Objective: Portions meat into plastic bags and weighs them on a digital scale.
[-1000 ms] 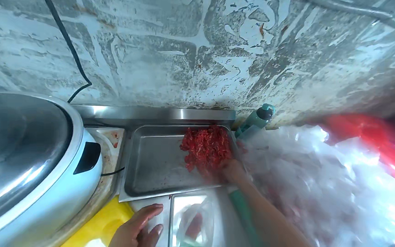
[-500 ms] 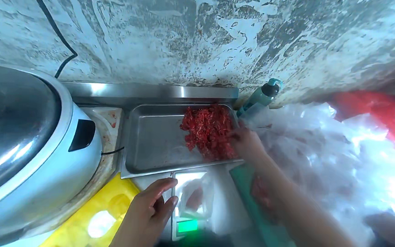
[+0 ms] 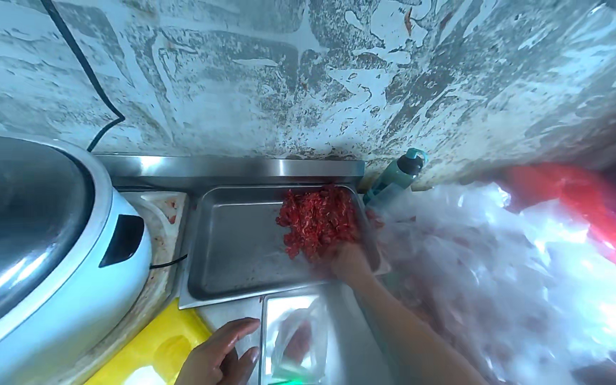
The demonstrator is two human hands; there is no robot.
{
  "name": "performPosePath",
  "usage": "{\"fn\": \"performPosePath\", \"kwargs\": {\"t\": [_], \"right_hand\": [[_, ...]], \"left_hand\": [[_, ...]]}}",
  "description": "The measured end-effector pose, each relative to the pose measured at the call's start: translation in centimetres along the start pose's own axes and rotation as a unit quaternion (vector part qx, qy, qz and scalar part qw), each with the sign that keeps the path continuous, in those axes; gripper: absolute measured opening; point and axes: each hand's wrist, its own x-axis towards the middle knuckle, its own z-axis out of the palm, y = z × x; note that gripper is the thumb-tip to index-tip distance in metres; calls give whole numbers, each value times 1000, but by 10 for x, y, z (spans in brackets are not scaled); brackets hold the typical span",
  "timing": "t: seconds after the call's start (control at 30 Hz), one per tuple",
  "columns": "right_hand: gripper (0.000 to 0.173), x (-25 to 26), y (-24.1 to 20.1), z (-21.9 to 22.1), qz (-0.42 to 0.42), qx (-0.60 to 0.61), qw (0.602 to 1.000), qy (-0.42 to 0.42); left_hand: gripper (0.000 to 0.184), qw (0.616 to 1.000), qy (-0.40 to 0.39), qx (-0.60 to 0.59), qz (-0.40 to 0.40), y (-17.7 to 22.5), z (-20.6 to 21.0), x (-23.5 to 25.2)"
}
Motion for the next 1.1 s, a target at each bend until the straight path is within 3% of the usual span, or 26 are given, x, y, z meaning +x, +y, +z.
{"fn": "performPosePath", "kwargs": {"t": [0.07,0.17,0.43,0.6,0.77,0.9,1.0,1.1], "right_hand": [[41,11,-1,23,30,-70,994,-72],[35,20,4,31,56,-88,991,-79],[15,-21,-6,-61,-62,182,981,5],[9,-56,-18,-103,-121,309,943,39],[10,-104,-36,-128,-221,421,877,68],[13,-136,-36,-127,-317,451,835,1],[14,-152,-40,-109,-385,422,816,-87],[14,-151,-38,-68,-425,339,830,-127]], "left_hand": [[34,1000,-2,-6,5,6,1,4],[34,1000,4,-9,17,12,-1,8],[34,1000,8,2,-8,-7,-2,-1],[34,1000,2,-13,-8,8,8,3],[34,1000,-4,-17,6,17,14,4],[40,1000,6,22,0,19,23,3],[33,998,17,61,-16,25,33,3],[20,997,36,62,-22,29,40,3]]}}
